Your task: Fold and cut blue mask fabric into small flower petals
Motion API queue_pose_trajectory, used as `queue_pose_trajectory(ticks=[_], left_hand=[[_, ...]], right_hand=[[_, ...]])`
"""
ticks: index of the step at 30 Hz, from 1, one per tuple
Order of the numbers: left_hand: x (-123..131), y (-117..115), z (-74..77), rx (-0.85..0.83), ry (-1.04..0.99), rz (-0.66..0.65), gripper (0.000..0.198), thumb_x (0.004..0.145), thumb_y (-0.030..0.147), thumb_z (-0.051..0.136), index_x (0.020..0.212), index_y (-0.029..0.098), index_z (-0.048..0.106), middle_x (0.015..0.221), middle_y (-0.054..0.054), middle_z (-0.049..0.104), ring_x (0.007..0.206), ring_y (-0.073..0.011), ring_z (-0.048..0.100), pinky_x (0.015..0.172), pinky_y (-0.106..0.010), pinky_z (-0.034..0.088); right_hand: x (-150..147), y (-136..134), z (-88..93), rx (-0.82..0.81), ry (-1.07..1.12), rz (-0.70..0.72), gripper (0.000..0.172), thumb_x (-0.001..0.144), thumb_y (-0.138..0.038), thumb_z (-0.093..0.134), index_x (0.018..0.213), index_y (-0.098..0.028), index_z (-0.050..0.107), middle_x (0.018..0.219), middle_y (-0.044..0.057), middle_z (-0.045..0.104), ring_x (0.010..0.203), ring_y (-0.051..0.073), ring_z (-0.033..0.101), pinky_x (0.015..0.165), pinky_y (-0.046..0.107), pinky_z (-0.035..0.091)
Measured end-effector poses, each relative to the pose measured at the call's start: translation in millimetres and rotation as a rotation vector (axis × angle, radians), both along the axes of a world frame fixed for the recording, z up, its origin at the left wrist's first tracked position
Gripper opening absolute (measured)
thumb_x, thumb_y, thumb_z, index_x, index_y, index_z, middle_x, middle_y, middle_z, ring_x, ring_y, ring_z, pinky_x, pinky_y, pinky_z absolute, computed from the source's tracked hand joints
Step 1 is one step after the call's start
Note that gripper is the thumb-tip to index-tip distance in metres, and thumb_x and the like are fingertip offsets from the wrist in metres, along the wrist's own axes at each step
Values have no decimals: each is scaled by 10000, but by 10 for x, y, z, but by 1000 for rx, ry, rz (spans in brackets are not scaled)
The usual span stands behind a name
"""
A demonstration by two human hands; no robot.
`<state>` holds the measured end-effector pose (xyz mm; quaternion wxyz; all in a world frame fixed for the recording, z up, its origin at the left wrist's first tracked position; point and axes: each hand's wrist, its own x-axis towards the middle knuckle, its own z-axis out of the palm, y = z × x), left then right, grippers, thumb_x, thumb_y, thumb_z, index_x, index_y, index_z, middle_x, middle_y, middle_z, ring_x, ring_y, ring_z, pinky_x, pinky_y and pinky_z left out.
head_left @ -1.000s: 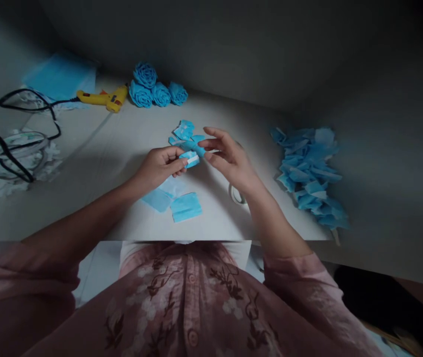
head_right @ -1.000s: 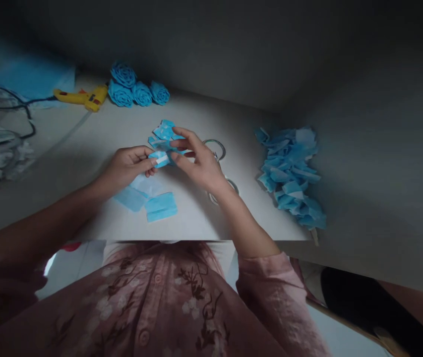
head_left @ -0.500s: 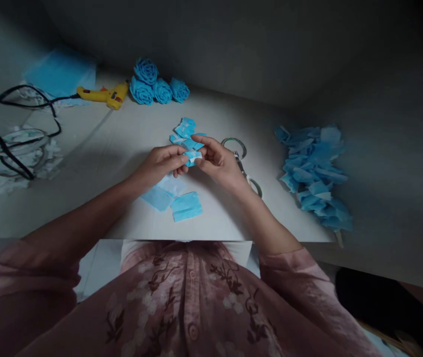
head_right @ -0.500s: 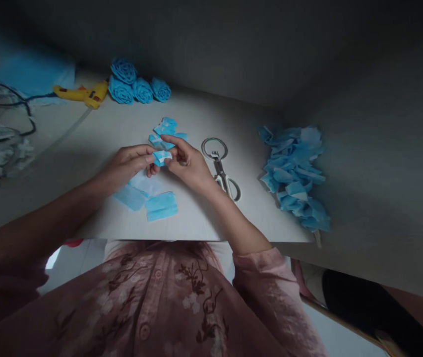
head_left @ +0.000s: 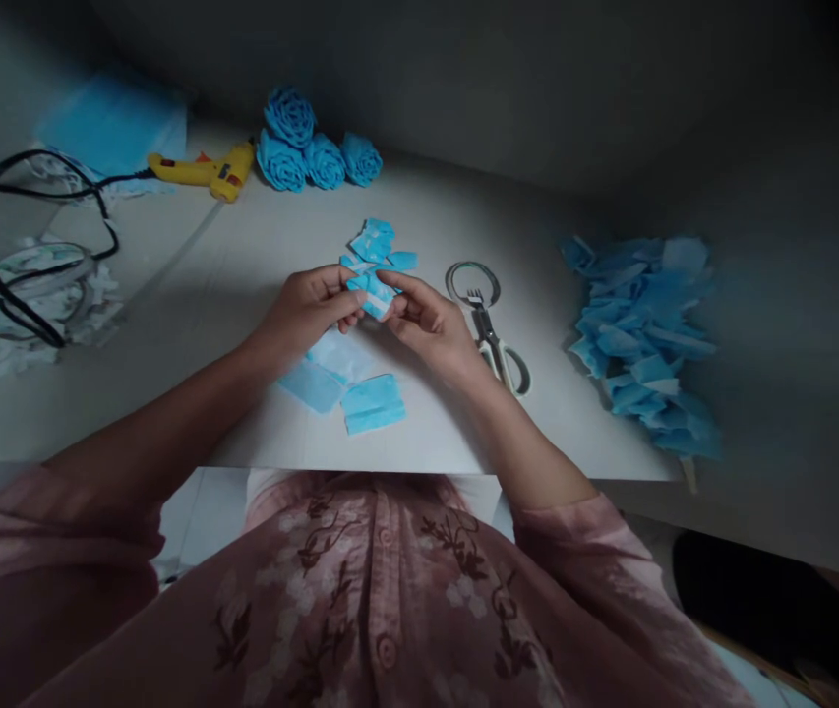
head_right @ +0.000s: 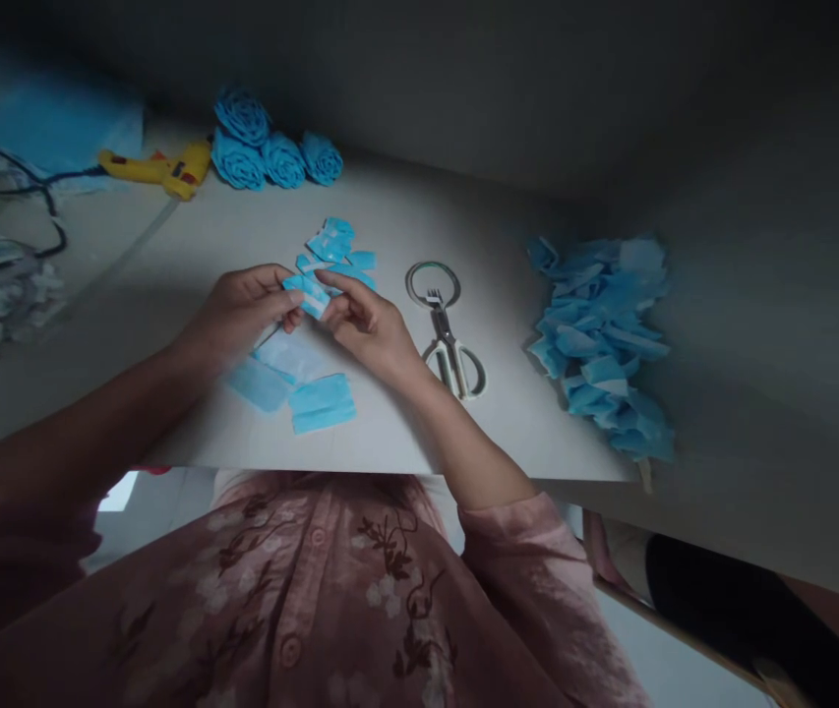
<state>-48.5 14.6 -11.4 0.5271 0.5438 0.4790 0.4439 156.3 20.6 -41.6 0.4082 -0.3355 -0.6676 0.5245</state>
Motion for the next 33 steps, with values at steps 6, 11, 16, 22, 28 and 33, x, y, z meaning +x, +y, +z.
queue_pose_trajectory(ticks=[6, 11, 16, 22, 28, 33], left_hand=[[-26, 16, -20, -5, 35, -51, 83, 800, 143, 710, 744, 178, 661, 580, 37, 604, 521, -85, 520, 548, -212, 424], [-6, 30, -84, -3, -39, -70, 105, 837, 244, 740, 787, 183, 671, 621, 21, 625, 547, -99, 558, 552, -223, 447], [20, -20, -51, 0, -102, -92, 183, 859, 340, 729, 783, 183, 677, 684, -3, 661, 589, -116, 586, 577, -248, 466], [32, -49, 13, -43, -13, 78, 140, 803, 274, 732, 706, 190, 678, 619, 20, 645, 566, -94, 557, 593, -244, 425], [29, -84, 109, -128, -161, 39, 55, 804, 192, 741, 764, 185, 703, 768, -23, 771, 696, -146, 696, 657, -281, 511], [13, -93, 78, -139, -113, -1, 73, 872, 167, 726, 802, 175, 747, 752, -8, 775, 688, -137, 680, 680, -293, 495]], right_hand=[[32, -6, 58, -19, -23, -70, 559, 949, -568, 704, 1409, -256, 647, 1097, 42, 729, 1036, 210, 694, 1044, 424, 569], [10, 7, -19, 23, -45, -44, 655, 909, -629, 746, 1431, -253, 624, 920, -2, 622, 838, 169, 614, 901, 375, 582], [-48, 31, -160, 36, 26, -67, 678, 930, -630, 730, 1478, -266, 565, 936, -5, 628, 863, 166, 623, 898, 369, 584], [-6, 85, -69, 98, -76, -92, 578, 957, -529, 693, 1452, -242, 610, 1037, 30, 740, 927, 161, 693, 911, 326, 595], [786, 176, 417, 352, -471, -496, 311, 985, -300, 593, 1204, -175, 775, 1113, 84, 802, 948, 205, 736, 851, 325, 557], [1225, 89, 342, 259, -869, -584, 280, 926, -195, 619, 1107, -131, 823, 966, 107, 827, 864, 237, 734, 808, 340, 504]])
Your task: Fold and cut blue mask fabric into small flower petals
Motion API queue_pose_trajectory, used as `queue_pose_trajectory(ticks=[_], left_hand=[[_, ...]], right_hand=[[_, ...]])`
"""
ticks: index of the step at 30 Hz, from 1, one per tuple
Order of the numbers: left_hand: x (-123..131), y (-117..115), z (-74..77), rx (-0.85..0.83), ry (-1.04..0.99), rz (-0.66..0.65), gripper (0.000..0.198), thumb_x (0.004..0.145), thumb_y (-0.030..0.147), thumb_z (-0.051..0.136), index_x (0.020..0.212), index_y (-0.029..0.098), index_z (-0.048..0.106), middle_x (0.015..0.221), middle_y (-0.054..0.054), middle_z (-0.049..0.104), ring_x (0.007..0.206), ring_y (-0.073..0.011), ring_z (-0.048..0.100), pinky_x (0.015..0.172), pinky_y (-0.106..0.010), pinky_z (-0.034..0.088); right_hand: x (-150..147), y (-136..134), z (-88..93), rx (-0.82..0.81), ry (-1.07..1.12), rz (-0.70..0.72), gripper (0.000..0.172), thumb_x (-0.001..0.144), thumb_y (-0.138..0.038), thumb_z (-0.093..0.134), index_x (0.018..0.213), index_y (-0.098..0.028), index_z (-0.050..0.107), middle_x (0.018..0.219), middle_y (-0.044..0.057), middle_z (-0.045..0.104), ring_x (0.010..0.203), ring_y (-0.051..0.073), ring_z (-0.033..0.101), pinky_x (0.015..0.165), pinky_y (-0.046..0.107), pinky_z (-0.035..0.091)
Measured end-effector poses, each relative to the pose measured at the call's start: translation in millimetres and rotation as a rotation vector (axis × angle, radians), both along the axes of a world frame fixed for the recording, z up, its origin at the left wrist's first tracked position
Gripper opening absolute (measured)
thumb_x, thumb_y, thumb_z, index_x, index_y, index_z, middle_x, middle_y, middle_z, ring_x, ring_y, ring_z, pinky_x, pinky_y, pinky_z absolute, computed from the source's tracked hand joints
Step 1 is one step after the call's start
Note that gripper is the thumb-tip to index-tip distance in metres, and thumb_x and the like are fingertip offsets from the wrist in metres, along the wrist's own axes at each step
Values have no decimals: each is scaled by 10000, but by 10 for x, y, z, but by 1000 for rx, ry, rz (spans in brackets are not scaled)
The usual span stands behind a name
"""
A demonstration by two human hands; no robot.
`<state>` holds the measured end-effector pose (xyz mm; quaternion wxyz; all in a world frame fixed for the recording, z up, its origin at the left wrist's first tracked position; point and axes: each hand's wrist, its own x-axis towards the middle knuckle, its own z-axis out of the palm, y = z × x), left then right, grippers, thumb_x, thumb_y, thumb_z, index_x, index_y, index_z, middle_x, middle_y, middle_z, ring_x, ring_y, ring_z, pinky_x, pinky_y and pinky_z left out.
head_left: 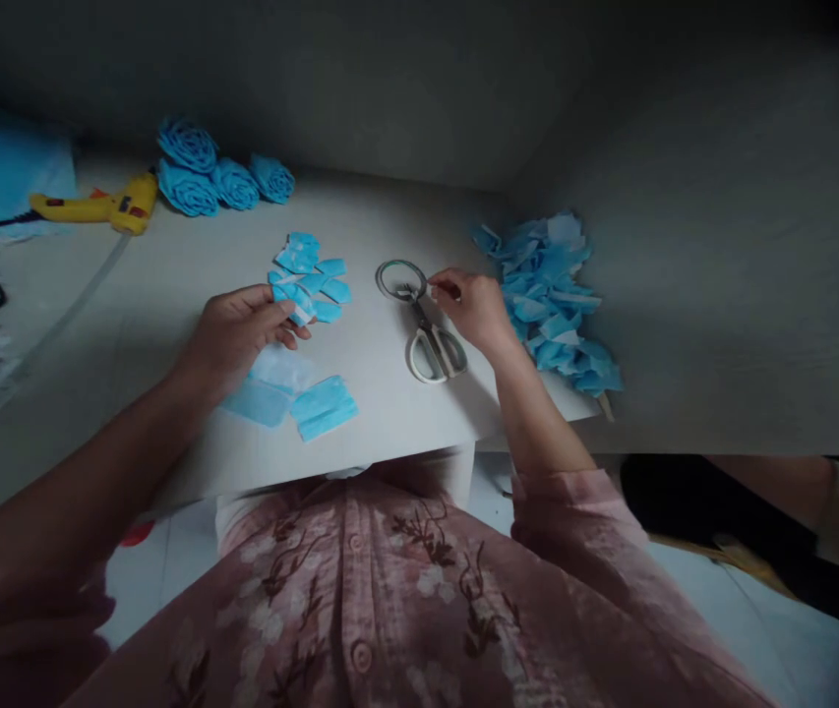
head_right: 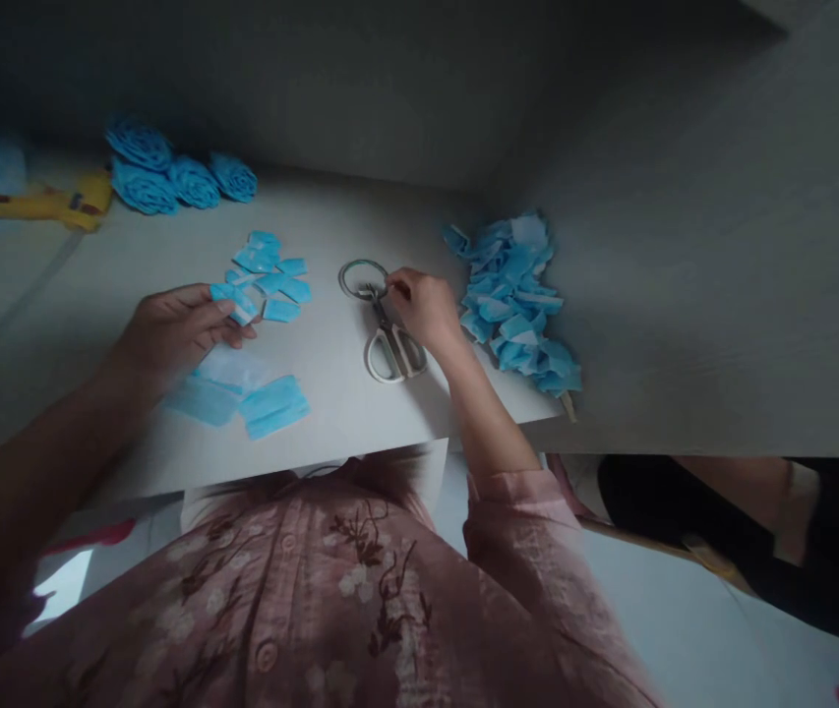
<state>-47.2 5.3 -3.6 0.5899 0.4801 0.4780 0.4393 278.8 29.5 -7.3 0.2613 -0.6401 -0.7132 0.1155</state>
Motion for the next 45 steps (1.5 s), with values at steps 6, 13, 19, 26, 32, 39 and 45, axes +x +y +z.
queue_pose_trajectory(ticks=[6, 13, 19, 26, 32, 39, 45], left_hand=[[3, 10, 6, 19, -4, -21, 151, 902, 98, 681, 780, 170, 736, 681, 11, 707, 637, -122, 623, 661, -303, 473], [-34, 32, -22, 17, 37, -51, 216, 924, 147, 684, 715, 183, 727, 664, 17, 696, 633, -123, 599, 682, -317, 452], [-29, 50, -83, 4, 119, -34, 190, 841, 270, 741, 670, 189, 720, 633, -9, 680, 593, -131, 576, 625, -292, 444], [-42, 50, -121, 35, 145, -81, 234, 830, 332, 754, 633, 210, 719, 617, -11, 667, 570, -121, 564, 587, -255, 443], [-17, 53, -109, 32, 127, -139, 273, 798, 363, 770, 605, 191, 683, 561, -19, 639, 519, -109, 541, 528, -237, 425], [-41, 55, -154, 54, 98, -195, 277, 823, 366, 780, 630, 192, 683, 571, -14, 646, 506, -99, 543, 495, -224, 418], [-29, 47, -133, 31, 100, -206, 256, 816, 328, 762, 617, 190, 679, 533, -9, 633, 473, -90, 525, 470, -215, 392]], right_hand=[[-99, -26, -217, -93, 17, -56, 260, 974, -267, 627, 1072, -143, 834, 959, 93, 835, 821, 203, 703, 745, 300, 447], [-167, 85, -316, -73, 100, -120, 185, 938, -200, 641, 994, -143, 807, 906, 77, 809, 794, 189, 682, 753, 291, 440], [-183, 60, -478, -45, 190, -158, 162, 950, -238, 575, 951, -171, 723, 848, 51, 758, 773, 179, 652, 752, 284, 455], [-201, 48, -551, -4, 562, -195, 162, 1015, -330, 518, 966, -204, 607, 803, 11, 711, 675, 135, 635, 709, 268, 488], [-529, -229, -133, 344, 392, 142, 269, 1026, -459, 597, 938, -239, 726, 895, 52, 746, 861, 208, 677, 788, 356, 525], [-951, -207, -89, 433, 196, 557, 276, 1076, -415, 534, 1004, -293, 772, 922, 70, 749, 931, 251, 668, 881, 460, 535], [-1028, -105, -239, 468, 122, 595, 275, 1081, -379, 532, 1006, -302, 785, 944, 78, 752, 946, 252, 664, 828, 444, 541]])
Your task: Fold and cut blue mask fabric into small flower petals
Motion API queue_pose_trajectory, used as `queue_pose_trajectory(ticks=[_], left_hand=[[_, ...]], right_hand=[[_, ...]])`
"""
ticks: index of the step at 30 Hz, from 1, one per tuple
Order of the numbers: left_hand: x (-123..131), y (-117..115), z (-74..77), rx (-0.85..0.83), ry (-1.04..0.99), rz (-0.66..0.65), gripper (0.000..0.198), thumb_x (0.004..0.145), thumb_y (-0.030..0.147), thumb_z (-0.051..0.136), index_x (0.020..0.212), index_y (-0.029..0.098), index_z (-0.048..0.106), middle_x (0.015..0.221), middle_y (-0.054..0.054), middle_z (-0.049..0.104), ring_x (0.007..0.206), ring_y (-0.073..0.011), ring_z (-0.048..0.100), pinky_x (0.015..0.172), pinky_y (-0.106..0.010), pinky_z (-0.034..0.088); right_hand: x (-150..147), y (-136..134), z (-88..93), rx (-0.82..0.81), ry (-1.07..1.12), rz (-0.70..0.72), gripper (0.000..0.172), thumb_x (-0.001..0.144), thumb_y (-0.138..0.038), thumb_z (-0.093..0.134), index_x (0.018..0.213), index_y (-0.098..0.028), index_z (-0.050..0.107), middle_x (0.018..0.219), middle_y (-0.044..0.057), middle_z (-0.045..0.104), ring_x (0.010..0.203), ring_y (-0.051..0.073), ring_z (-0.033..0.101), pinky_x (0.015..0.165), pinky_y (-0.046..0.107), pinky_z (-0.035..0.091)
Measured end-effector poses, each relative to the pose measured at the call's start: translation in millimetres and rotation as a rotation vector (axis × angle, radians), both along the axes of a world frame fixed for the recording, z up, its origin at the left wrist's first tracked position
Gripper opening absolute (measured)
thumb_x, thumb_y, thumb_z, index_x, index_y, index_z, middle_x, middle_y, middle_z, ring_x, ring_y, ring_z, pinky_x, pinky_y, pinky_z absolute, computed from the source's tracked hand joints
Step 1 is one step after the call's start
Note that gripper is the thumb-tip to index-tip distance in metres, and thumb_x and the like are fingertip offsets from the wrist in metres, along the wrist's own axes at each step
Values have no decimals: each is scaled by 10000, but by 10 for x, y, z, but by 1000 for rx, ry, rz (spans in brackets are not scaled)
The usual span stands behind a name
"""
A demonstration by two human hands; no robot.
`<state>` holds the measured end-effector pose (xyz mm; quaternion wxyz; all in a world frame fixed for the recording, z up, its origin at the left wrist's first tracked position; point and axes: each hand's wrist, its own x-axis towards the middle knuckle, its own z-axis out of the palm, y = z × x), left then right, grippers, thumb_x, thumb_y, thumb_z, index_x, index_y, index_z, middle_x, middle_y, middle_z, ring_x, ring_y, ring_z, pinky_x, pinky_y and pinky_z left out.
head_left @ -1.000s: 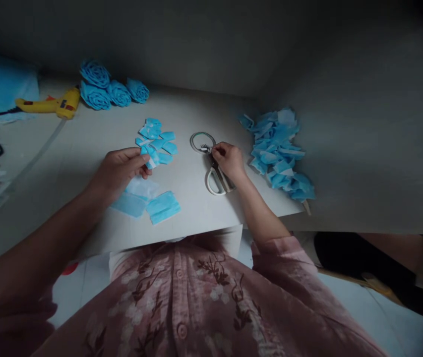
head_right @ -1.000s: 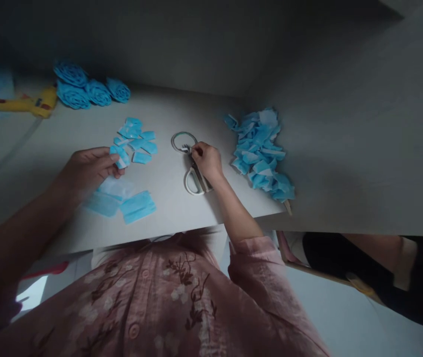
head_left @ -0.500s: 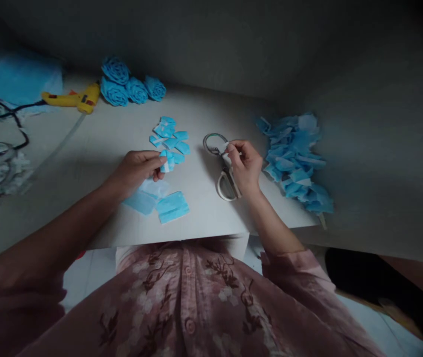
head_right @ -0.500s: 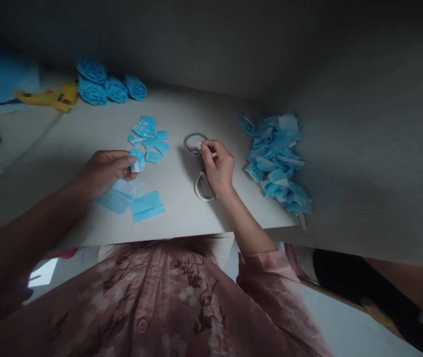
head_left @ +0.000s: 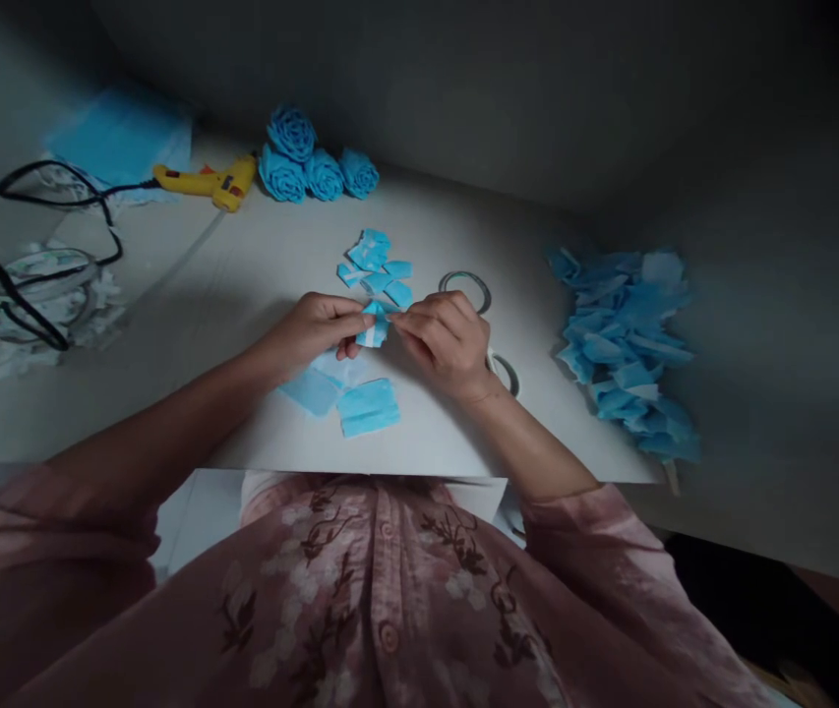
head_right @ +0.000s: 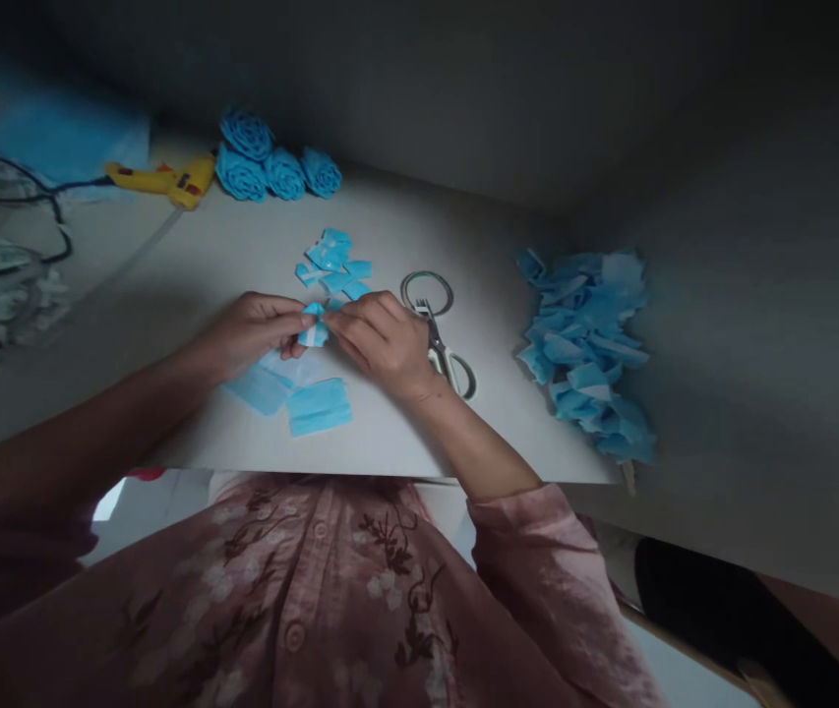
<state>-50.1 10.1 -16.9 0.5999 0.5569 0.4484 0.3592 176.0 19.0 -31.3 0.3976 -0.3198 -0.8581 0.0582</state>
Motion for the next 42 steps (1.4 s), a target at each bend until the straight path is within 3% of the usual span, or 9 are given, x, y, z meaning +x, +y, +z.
queue_pose_trajectory(ticks=[7, 14, 24, 33, 38, 42], left_hand=[[15, -8, 5, 16, -16, -40, 310, 820, 339, 765, 578, 191, 641, 521, -8, 616, 476, -87, 515, 474, -213, 390], [10, -8, 2, 13, -3, -64, 318, 844, 342, 741, 592, 180, 635, 526, 0, 607, 478, -81, 516, 479, -202, 397], [13, 9, -24, -53, -37, -38, 271, 891, 294, 739, 667, 159, 669, 552, -8, 635, 484, -77, 530, 497, -199, 411], [37, 19, -23, -155, -149, 4, 224, 858, 226, 780, 665, 151, 695, 542, -5, 614, 488, -85, 555, 492, -203, 428], [26, 50, -72, -160, -199, 85, 192, 845, 245, 802, 706, 149, 711, 569, 3, 605, 510, -92, 580, 503, -210, 441], [17, 47, -55, -86, -133, 78, 226, 862, 285, 786, 706, 151, 693, 582, -3, 624, 516, -91, 572, 504, -207, 441]], right_hand=[[22, 4, -54, -7, -37, -16, 244, 1076, -344, 550, 1042, -306, 788, 962, 74, 763, 962, 250, 666, 851, 444, 549], [15, 6, -72, 390, -51, -18, 184, 1070, -202, 601, 1113, -280, 762, 949, 37, 780, 916, 189, 689, 783, 353, 536], [-43, 2, -35, 498, -33, -3, 133, 1038, -134, 656, 1121, -225, 707, 902, 21, 767, 851, 165, 667, 715, 306, 532], [-3, 16, -86, 385, -101, 29, 225, 1053, -134, 608, 1204, -246, 733, 972, 33, 775, 913, 175, 676, 730, 320, 531], [12, 7, -87, 172, -102, 85, 337, 1065, -227, 514, 1317, -275, 733, 1058, 66, 728, 1013, 226, 653, 799, 379, 527], [3, -20, -68, -110, 110, 57, 335, 1082, -411, 513, 1307, -280, 723, 1054, 61, 697, 1007, 230, 648, 915, 444, 543]])
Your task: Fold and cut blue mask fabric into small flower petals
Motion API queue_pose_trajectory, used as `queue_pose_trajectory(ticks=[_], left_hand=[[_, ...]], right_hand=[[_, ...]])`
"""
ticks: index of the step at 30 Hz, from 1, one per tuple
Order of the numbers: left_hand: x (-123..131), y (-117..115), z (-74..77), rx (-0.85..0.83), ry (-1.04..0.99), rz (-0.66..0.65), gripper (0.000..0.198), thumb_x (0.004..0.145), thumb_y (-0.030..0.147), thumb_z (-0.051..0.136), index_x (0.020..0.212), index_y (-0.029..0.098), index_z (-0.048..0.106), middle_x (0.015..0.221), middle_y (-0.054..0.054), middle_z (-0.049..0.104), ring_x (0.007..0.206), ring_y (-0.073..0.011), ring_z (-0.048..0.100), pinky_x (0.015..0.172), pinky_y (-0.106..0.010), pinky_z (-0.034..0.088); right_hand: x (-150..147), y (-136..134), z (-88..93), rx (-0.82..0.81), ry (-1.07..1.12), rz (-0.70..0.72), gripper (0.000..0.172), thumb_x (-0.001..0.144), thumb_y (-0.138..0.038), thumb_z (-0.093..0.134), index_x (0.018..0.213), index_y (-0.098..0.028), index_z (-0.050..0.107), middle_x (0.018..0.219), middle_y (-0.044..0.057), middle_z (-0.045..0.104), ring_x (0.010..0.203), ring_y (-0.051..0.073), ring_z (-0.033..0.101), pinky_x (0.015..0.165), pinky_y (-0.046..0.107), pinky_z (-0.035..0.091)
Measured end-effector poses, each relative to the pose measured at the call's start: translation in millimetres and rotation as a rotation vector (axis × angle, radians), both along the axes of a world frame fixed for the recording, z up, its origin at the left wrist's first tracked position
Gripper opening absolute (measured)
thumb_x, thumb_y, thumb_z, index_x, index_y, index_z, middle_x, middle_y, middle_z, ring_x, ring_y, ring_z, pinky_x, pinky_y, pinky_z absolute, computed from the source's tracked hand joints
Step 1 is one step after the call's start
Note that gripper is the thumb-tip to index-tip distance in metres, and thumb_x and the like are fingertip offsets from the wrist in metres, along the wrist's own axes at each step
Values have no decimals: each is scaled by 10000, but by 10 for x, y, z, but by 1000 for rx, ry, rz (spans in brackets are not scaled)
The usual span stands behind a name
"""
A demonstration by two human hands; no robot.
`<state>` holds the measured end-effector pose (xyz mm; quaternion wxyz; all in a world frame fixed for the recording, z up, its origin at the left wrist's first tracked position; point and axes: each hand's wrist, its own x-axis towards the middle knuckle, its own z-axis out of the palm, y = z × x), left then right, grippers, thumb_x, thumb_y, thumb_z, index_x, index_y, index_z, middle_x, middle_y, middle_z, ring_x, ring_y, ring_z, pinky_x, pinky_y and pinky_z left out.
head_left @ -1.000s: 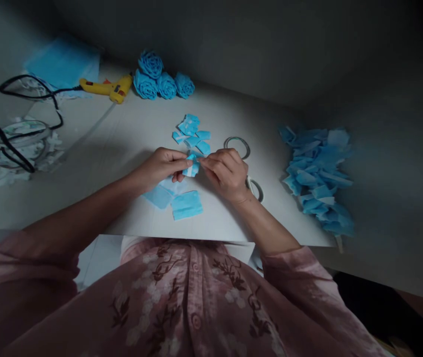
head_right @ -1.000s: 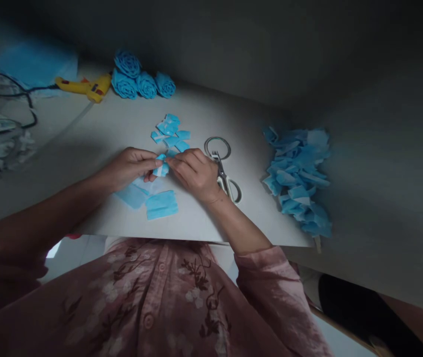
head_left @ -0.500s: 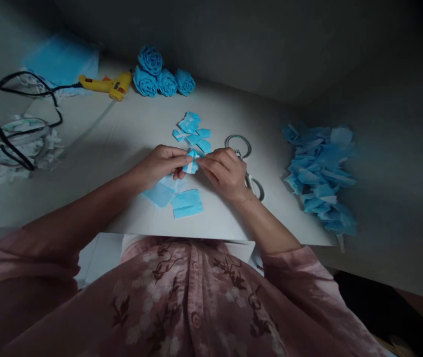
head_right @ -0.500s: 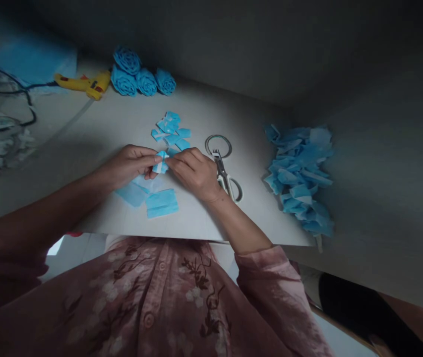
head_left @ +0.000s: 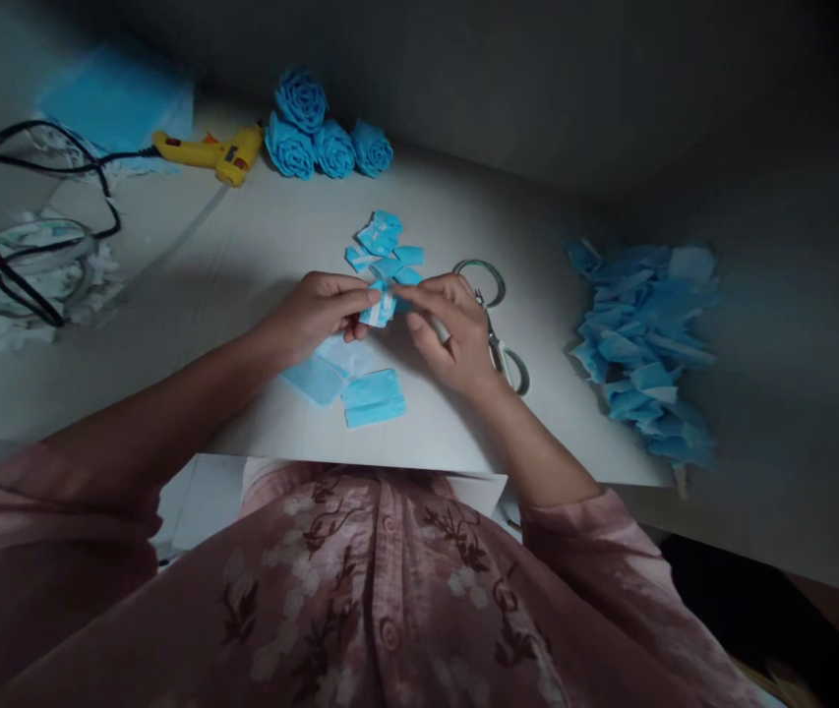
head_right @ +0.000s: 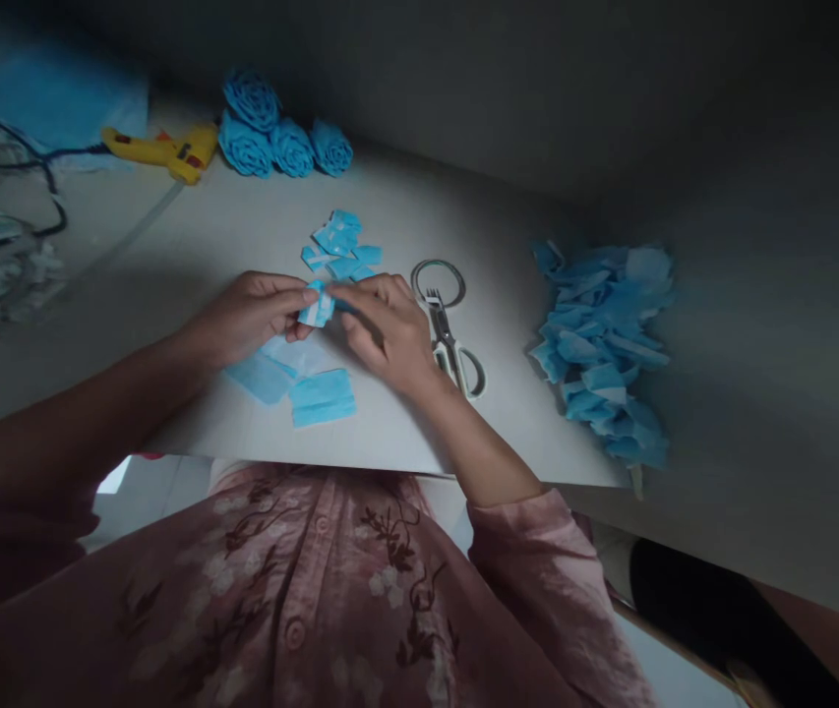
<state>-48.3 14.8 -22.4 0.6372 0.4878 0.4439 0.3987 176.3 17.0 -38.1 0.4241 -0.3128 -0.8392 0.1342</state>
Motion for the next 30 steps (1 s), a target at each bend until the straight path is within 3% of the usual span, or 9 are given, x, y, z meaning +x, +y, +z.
queue_pose_trajectory(ticks=[5, 9, 13, 18, 25, 30], left_hand=[[6, -20, 46, 99, 116, -25, 192, 873, 282, 747, 743, 164, 668, 575, 14, 628, 501, -82, 545, 488, -188, 430], [24, -34, 62, 160, 155, -42, 145, 874, 266, 736, 794, 171, 663, 580, 29, 611, 507, -84, 554, 491, -186, 434], [45, -52, 59, 208, 186, -82, 176, 873, 281, 743, 772, 174, 646, 563, 35, 586, 509, -87, 555, 495, -189, 423], [38, -54, 43, 215, 157, -98, 360, 976, 444, 619, 734, 177, 622, 585, -17, 635, 518, -103, 574, 519, -219, 446], [26, -32, 55, 179, 254, -166, 198, 796, 291, 766, 726, 192, 610, 598, 23, 620, 553, -96, 564, 520, -200, 431], [15, -32, 30, 213, 284, -127, 184, 802, 286, 722, 701, 188, 602, 600, 14, 623, 556, -94, 552, 521, -197, 415]], right_hand=[[-45, -13, -26, -608, 317, 28, 469, 1020, -600, 616, 1369, -286, 613, 945, 13, 630, 868, 188, 617, 777, 363, 571], [-103, -23, -61, -847, 394, 172, 614, 938, -638, 725, 1418, -288, 569, 943, -2, 609, 850, 181, 608, 799, 370, 585], [-142, -34, -99, -869, 387, 227, 680, 918, -610, 769, 1469, -282, 541, 904, -20, 577, 823, 173, 588, 855, 390, 580], [-137, -26, -144, -802, 378, 209, 675, 933, -644, 735, 1467, -279, 543, 867, -32, 556, 784, 161, 579, 844, 369, 588], [-109, 4, -177, -668, 245, 128, 704, 989, -728, 579, 1527, -283, 487, 946, 15, 617, 854, 190, 631, 814, 384, 625], [-65, 22, -136, -699, 277, 89, 654, 1008, -712, 551, 1491, -271, 540, 972, 34, 643, 887, 204, 672, 810, 409, 641]])
